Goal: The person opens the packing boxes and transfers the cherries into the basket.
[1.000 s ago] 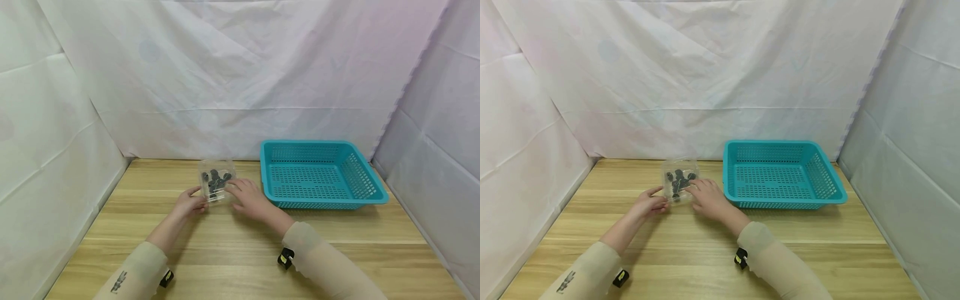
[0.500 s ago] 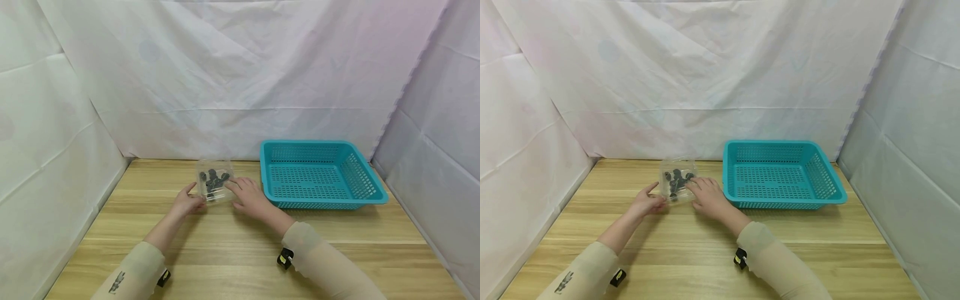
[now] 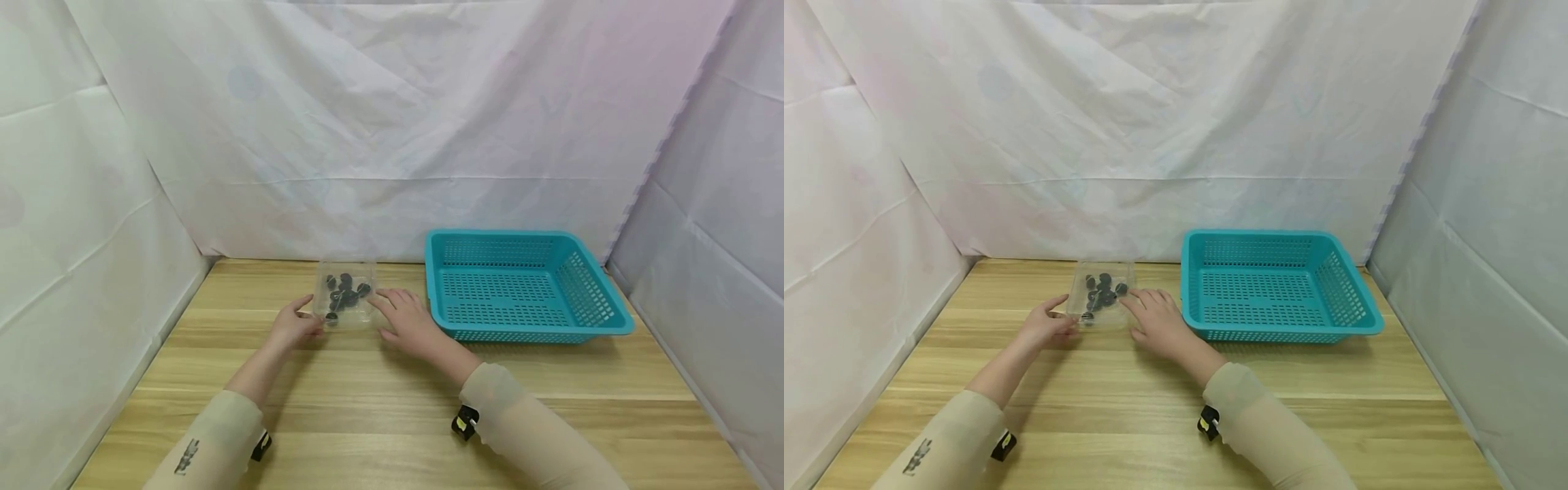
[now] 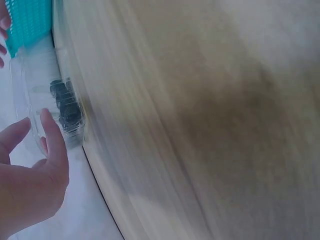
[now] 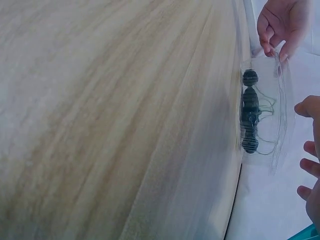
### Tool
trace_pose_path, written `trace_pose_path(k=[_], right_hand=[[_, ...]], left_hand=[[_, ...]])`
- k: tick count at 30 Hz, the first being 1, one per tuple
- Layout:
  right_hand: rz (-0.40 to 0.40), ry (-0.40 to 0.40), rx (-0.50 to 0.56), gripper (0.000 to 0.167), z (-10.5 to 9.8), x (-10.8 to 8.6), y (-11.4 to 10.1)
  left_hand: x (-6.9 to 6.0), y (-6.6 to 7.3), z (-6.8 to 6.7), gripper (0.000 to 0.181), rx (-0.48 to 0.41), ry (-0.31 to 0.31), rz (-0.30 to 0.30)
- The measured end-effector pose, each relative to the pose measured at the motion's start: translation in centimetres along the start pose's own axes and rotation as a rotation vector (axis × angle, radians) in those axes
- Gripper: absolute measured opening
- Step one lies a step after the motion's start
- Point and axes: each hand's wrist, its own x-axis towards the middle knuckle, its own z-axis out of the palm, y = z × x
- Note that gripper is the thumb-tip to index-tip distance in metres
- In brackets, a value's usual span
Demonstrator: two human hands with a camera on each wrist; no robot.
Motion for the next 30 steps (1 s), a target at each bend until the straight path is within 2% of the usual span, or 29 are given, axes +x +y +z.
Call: trace_pose_path(k=[5, 13, 17, 23, 30], right_hand=[[0.020, 0.005, 0.022, 0.061, -0.1, 0.0, 0.0], [0.043, -0.007, 0.013, 0.061, 0.1, 0.4, 0.0], [0.044, -0.035, 0.003, 0.062, 0.2, 0.7, -0.2], [0.043, -0.061, -0.011, 0.064, 0.0, 0.8, -0.4], [0.021, -0.064, 0.024, 0.071, -0.2, 1.0, -0.4]], left_hand=[[0.1, 0.4, -0.6, 0.073, -0.175, -0.035, -0.031], [0.5, 0.8, -0.9, 0.075, -0.372, -0.006, -0.128], [0.6, 0.8, -1.2, 0.073, -0.391, -0.020, -0.141], [1.0, 1.0, -1.3, 0.070, -0.332, -0.045, -0.179], [1.6, 1.4, -1.6, 0.068, -0.323, -0.066, -0.214]])
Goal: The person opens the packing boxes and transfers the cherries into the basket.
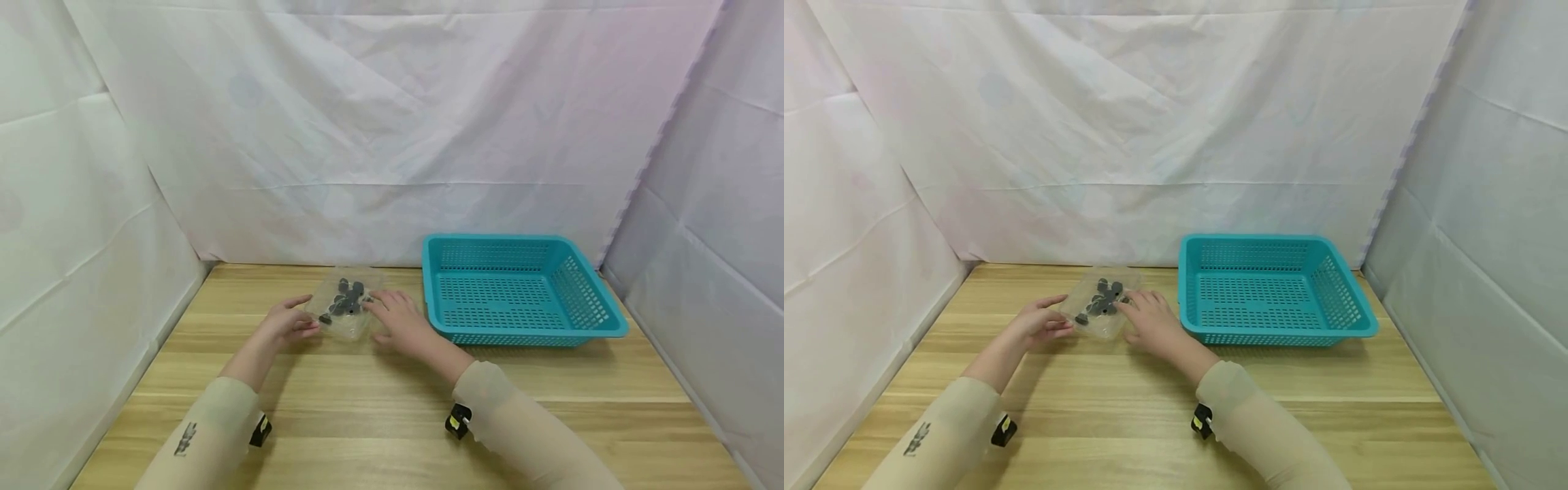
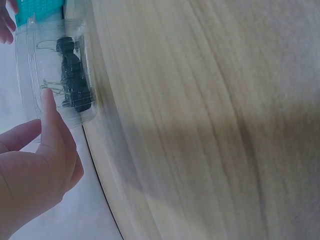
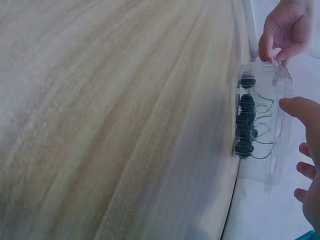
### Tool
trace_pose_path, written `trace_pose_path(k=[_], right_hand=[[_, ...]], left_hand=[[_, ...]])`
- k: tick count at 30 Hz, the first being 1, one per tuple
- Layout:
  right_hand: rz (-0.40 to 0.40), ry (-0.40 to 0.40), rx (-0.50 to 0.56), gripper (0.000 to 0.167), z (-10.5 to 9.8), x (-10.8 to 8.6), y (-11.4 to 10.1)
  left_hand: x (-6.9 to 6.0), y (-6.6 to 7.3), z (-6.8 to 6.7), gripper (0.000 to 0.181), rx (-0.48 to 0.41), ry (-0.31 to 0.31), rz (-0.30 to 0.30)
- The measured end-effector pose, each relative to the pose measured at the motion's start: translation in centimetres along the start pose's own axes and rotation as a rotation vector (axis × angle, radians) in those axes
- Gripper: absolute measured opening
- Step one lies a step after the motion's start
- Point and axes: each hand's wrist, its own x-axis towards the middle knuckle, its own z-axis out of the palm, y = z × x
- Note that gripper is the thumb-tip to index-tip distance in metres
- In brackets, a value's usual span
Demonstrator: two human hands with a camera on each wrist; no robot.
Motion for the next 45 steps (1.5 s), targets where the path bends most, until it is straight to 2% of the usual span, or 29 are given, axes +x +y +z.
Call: trace_pose_path(k=[6, 13, 25, 32, 41, 45], right_hand=[[-0.016, -0.012, -0.022, 0.072, 0.1, 0.0, -0.1], [-0.032, -0.019, -0.033, 0.066, 0.1, 0.3, -0.2], [-0.103, -0.028, -0.086, 0.065, 0.0, 0.8, -0.2], [-0.141, -0.070, -0.124, 0.067, 0.2, 1.2, 0.0], [-0.186, -0.064, -0.099, 0.066, 0.3, 1.4, 0.2], [-0.188, -0.058, -0.086, 0.065, 0.2, 1.4, 0.2]], left_hand=[[-0.1, 0.4, -0.3, 0.068, 0.043, -0.044, -0.004], [0.1, 0.7, -0.3, 0.069, 0.149, -0.097, 0.032], [0.9, 0.8, 0.0, 0.067, 0.205, -0.101, 0.041], [1.0, 0.8, 0.1, 0.069, 0.210, -0.109, 0.047], [1.1, 0.8, 0.3, 0.065, 0.286, -0.103, 0.052], [1.1, 0.9, 0.4, 0.066, 0.281, -0.105, 0.055]])
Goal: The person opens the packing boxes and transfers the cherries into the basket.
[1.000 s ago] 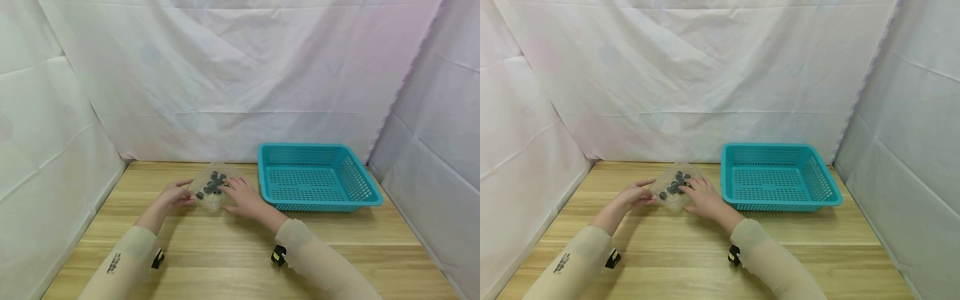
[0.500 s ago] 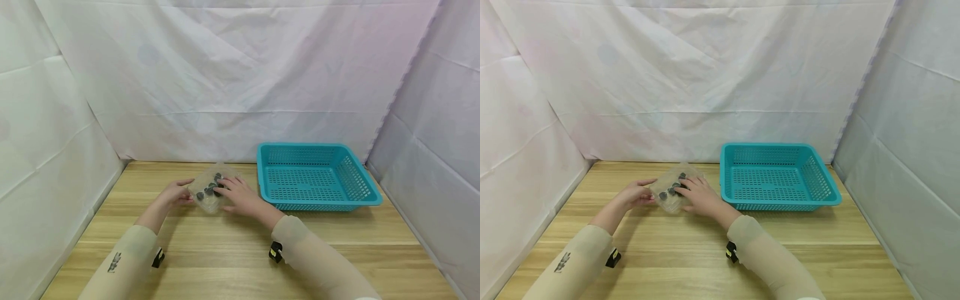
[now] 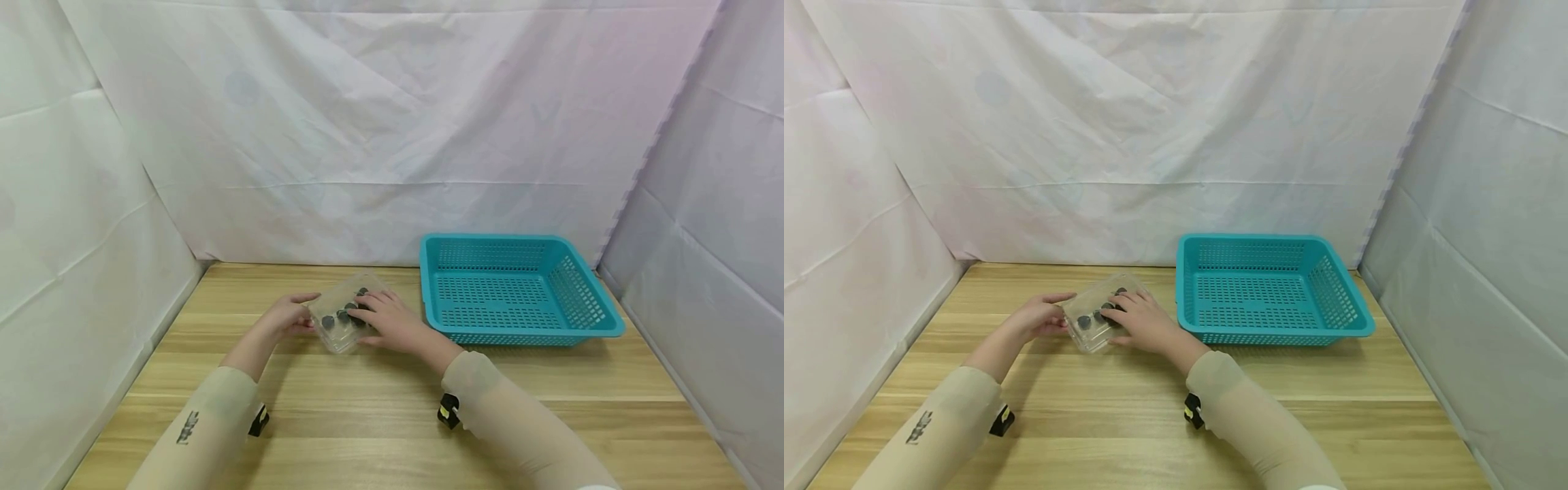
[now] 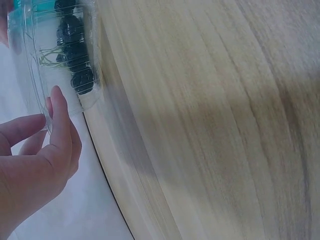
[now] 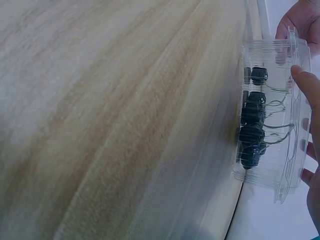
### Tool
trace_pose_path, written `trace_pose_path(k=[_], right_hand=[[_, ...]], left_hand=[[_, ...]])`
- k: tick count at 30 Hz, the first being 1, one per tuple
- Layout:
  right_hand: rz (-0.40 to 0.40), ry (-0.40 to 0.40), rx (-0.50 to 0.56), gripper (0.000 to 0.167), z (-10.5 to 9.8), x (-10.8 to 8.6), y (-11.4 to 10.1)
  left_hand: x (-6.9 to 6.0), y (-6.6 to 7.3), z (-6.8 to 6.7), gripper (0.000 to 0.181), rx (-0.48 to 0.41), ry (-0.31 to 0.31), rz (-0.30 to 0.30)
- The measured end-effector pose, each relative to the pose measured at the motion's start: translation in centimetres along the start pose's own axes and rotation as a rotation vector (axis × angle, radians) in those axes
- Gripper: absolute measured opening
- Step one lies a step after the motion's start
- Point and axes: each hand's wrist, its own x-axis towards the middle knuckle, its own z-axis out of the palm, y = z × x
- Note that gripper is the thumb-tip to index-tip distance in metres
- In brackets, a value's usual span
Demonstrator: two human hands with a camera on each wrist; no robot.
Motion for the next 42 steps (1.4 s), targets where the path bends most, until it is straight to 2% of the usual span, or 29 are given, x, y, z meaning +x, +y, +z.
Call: trace_pose_path(k=[4, 7, 12, 20, 28, 36, 42], right_hand=[[0.017, -0.008, 0.012, 0.064, 0.1, 0.1, 0.0], [0.027, -0.014, 0.010, 0.063, 0.2, 0.1, 0.0], [0.037, 0.000, 0.007, 0.061, 0.4, 0.1, 0.0], [0.069, -0.008, -0.002, 0.060, 0.4, 0.2, -0.2], [0.118, 0.013, -0.025, 0.059, 0.6, 0.3, -0.6], [0.180, 0.034, -0.047, 0.060, 1.1, 0.6, -1.0], [0.268, 0.050, -0.050, 0.060, 1.4, 1.0, -1.7]], left_hand=[[-0.2, 0.0, 0.1, 0.064, 0.010, 0.017, 0.006], [-0.3, -0.1, 0.3, 0.062, 0.007, 0.060, 0.005], [-0.4, -0.3, 0.8, 0.065, -0.074, 0.131, 0.007], [-1.4, -0.8, 1.2, 0.064, -0.132, 0.171, -0.023], [-1.8, -1.5, 2.1, 0.060, -0.224, 0.171, -0.044], [-2.1, -1.8, 3.0, 0.056, -0.235, 0.175, -0.048], [-2.4, -1.8, 3.4, 0.054, -0.238, 0.164, -0.053]])
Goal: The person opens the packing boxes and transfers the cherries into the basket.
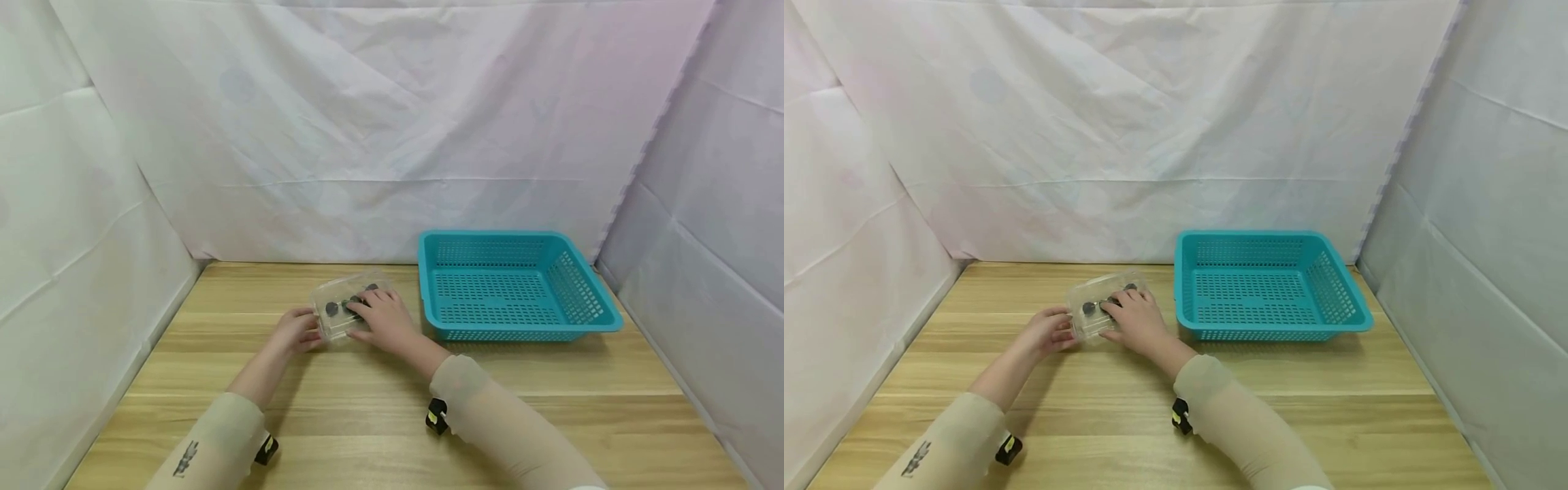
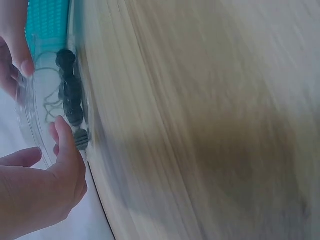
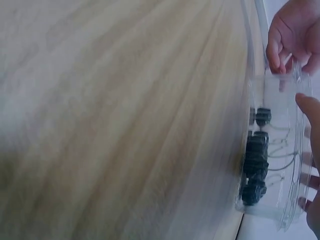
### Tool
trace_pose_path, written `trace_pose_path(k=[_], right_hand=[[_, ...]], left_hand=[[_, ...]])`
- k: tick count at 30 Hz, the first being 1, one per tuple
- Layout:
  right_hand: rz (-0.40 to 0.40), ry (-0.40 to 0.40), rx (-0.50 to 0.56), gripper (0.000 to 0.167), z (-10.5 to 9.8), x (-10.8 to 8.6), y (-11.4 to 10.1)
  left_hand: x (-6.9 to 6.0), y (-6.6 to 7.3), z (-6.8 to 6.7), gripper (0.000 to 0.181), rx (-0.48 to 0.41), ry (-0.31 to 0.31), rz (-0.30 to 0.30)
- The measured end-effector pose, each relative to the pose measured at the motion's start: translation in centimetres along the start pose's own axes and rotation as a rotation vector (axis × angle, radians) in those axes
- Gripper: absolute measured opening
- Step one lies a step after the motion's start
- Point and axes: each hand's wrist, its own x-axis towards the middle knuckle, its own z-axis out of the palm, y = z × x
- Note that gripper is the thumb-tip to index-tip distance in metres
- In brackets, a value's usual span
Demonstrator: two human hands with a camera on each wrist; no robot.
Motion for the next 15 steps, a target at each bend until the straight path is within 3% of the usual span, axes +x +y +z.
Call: trace_pose_path(k=[15], right_hand=[[0.187, 0.023, -0.087, 0.060, 0.5, 0.3, -1.5]], left_hand=[[0.2, -0.5, 1.0, 0.051, -0.099, -0.002, 0.023]])
